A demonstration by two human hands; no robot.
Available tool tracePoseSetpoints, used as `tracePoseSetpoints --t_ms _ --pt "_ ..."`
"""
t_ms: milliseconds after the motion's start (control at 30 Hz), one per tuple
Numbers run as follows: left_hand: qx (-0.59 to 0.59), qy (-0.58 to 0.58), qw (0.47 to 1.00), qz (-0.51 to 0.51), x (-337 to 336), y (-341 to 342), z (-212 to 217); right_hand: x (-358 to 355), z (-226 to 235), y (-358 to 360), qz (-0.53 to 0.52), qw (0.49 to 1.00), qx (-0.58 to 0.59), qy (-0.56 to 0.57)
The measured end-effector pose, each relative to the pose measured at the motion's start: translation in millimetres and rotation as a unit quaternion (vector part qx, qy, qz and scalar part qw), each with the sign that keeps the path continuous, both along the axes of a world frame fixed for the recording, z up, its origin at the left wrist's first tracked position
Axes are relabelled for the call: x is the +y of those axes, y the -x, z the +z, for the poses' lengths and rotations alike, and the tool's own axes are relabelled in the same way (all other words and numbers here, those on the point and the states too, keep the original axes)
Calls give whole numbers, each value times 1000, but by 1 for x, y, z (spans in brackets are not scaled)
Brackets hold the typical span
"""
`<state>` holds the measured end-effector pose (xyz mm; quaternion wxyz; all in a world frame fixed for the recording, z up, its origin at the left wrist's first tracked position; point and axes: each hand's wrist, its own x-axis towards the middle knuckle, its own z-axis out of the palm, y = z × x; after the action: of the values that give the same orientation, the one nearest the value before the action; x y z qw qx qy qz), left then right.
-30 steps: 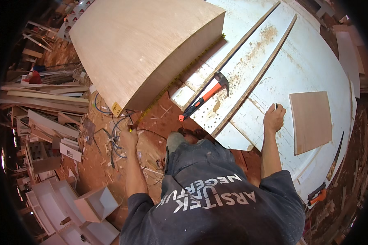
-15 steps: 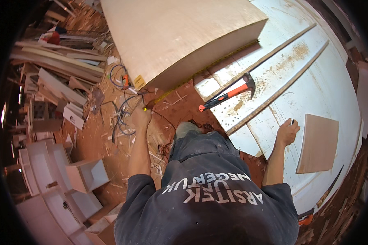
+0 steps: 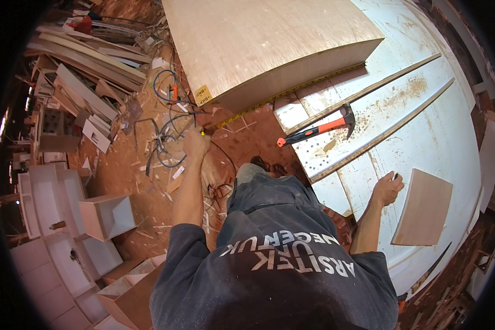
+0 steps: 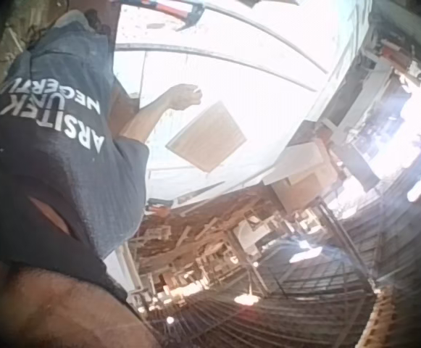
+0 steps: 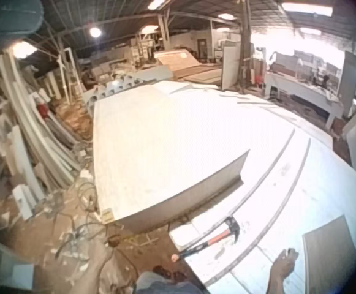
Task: The person assembles a wooden shelving unit by aligning panels, securing them with a pneumatic nailer and a hammer, and then measuring a wooden panel with a tape measure and marking it with a pencil.
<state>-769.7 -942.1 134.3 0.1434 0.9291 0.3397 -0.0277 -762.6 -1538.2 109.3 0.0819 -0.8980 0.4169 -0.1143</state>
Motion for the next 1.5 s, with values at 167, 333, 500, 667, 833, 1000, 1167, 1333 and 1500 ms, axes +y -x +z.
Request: tracePoseSetpoints --t_ms 167,333,500,667,833,1000,1167,1333,1500 --pt "0 8 1000 -10 4 0 -4 1 1 0 2 1000 1 3" --pt "17 -5 1000 -13 4 -5 -7 1 1 0 -5 1000 1 10" --pt "10 36 999 -1 -6 -13 -4 0 0 1 -2 1000 2 3" --pt "-22 23 999 -4 -14 -16 -2 1 1 2 0 1000 -3 8" --pt "-28 29 999 -5 -15 -16 1 3 4 2 -6 1000 5 7" --pt "-45 27 999 -7 -19 -16 4 4 5 2 -5 1000 6 -2" --pt "-46 40 998 2 -19 -19 0 4 5 2 -1 1000 7 0" --pt "-35 40 999 -6 -17 -23 -5 2 3 2 -1 1000 12 7" --pt "-13 48 999 -7 -19 -24 0 2 2 2 4 1000 1 6"
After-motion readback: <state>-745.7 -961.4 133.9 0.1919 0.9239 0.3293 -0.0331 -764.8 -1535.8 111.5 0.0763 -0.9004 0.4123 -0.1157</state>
